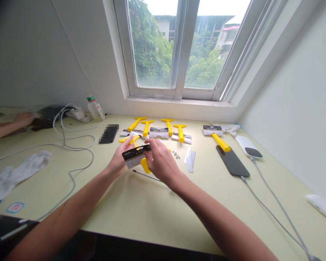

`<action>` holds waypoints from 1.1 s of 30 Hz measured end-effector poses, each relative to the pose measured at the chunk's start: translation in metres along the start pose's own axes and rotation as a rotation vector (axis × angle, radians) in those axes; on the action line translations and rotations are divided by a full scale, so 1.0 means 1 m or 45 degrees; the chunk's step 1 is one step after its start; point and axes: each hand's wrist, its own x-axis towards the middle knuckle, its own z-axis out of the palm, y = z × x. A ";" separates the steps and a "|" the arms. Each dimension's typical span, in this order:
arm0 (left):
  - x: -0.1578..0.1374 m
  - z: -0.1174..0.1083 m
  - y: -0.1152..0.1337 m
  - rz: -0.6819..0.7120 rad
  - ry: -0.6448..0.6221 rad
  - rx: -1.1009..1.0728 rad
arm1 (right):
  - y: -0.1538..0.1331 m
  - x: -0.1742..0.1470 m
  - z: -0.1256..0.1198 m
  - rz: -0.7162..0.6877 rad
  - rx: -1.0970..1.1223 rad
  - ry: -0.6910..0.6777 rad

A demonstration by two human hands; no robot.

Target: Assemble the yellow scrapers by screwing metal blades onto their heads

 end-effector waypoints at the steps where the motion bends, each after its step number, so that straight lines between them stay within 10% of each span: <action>1: 0.000 0.001 0.000 0.037 -0.002 0.037 | 0.005 0.001 0.002 0.027 0.058 0.023; 6: -0.002 0.005 0.002 0.307 -0.021 0.095 | 0.020 0.006 0.009 0.283 0.296 0.077; 10: -0.009 0.008 0.007 0.384 -0.041 0.029 | 0.024 0.011 0.009 0.549 0.812 -0.264; 16: -0.017 0.004 0.014 0.346 -0.380 0.241 | 0.025 0.010 0.017 0.536 1.511 -0.291; 25: -0.026 0.001 0.019 1.034 -0.520 0.407 | 0.028 0.012 0.019 0.562 1.721 -0.068; 33: -0.021 0.003 0.015 0.857 -0.369 0.290 | 0.018 0.024 -0.015 0.526 1.568 0.088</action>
